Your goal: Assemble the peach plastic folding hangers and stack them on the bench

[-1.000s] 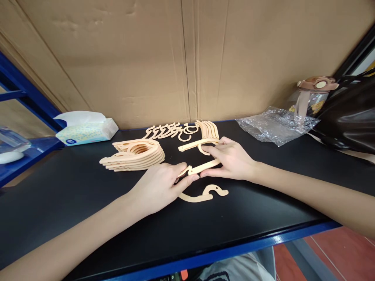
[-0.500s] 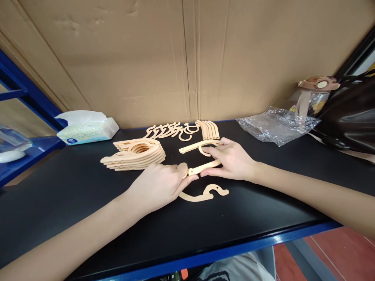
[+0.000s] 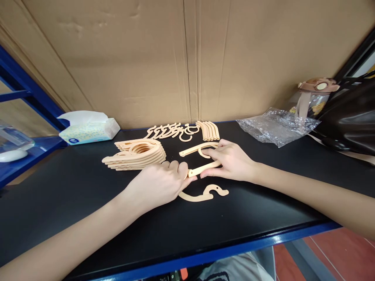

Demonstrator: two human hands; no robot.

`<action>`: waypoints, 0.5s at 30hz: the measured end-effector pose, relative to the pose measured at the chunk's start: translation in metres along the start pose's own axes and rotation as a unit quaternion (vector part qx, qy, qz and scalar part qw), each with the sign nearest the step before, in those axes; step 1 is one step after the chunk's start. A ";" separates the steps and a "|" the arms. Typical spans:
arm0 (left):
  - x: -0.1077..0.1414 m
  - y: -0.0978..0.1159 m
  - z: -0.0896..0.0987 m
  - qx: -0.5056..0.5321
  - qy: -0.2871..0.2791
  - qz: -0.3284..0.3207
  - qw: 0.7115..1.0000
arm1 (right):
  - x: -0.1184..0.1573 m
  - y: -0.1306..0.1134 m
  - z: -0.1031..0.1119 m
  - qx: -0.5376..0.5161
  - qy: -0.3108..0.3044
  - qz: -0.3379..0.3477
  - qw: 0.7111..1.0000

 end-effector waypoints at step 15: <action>0.002 0.001 -0.007 0.042 0.037 0.010 0.998 | 0.002 0.003 -0.002 0.009 -0.013 0.010 1.000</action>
Point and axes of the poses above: each hand's wrist, its own x-axis away from the middle knuckle, its own z-axis out of the back of the hand, y = z × x, the point moved 1 cm from there along -x, towards the middle knuckle, and after that the axes turned 13 degrees about y, right-handed, at the moved point
